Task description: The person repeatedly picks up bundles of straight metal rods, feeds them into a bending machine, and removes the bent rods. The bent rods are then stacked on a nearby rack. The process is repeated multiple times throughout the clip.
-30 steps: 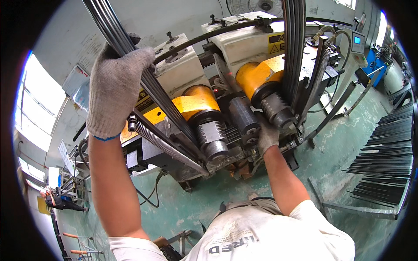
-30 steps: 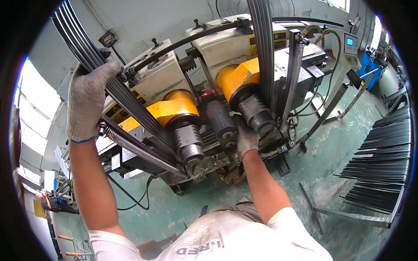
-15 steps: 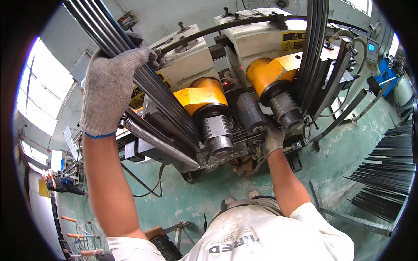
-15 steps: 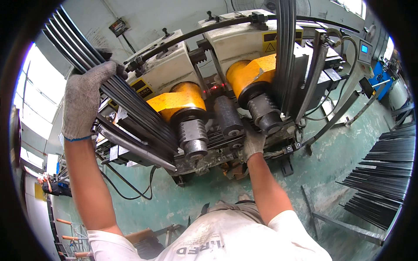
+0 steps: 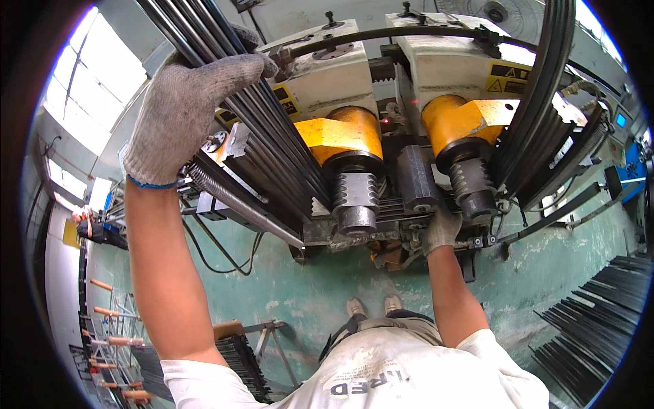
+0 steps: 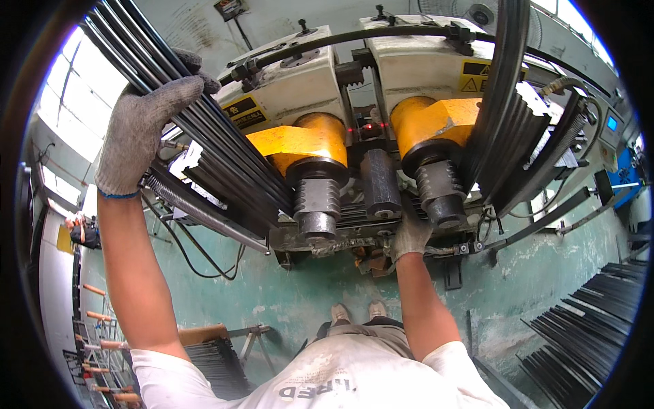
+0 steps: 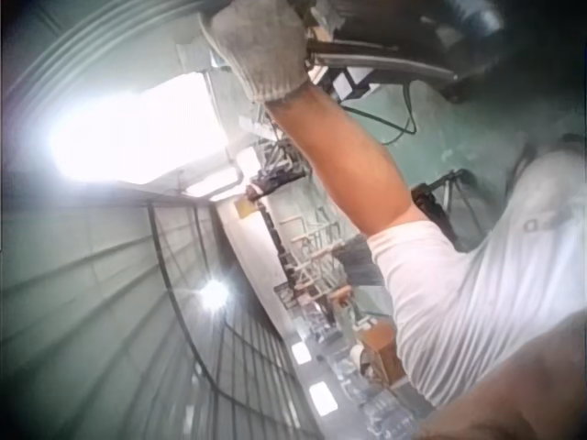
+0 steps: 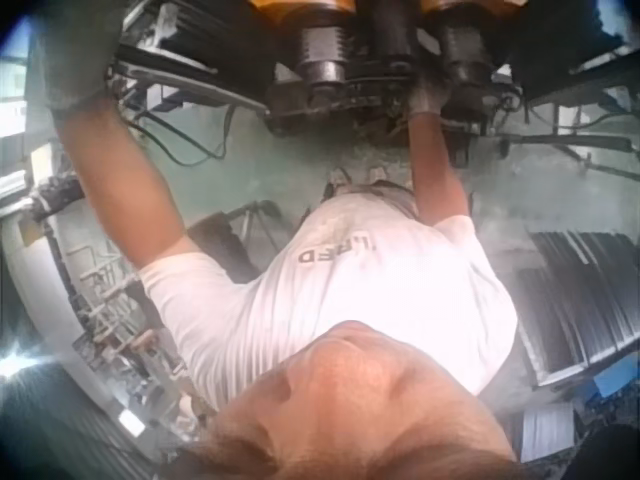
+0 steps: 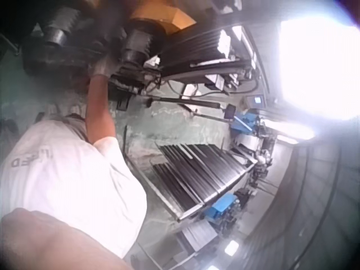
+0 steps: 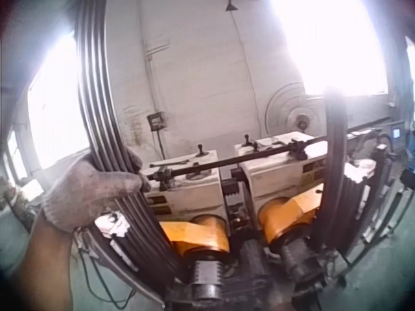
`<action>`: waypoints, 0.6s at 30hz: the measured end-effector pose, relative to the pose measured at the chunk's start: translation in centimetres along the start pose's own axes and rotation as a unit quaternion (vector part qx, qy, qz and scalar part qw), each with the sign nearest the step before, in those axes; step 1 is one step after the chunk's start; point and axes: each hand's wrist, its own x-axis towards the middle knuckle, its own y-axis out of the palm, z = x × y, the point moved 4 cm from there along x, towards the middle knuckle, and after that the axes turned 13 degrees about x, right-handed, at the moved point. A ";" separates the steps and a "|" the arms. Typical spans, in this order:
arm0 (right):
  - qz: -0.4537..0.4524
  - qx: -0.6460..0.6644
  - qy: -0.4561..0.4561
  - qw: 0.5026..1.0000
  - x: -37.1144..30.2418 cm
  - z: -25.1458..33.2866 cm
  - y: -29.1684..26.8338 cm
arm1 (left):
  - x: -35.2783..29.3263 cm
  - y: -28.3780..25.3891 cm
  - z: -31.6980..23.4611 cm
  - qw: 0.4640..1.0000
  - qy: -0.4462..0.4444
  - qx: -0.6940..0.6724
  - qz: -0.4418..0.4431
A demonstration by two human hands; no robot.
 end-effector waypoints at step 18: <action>0.028 -0.005 0.041 0.999 2.7 -1.9 -3.8 | 0.2 -0.2 0.0 0.999 -0.015 -0.042 0.014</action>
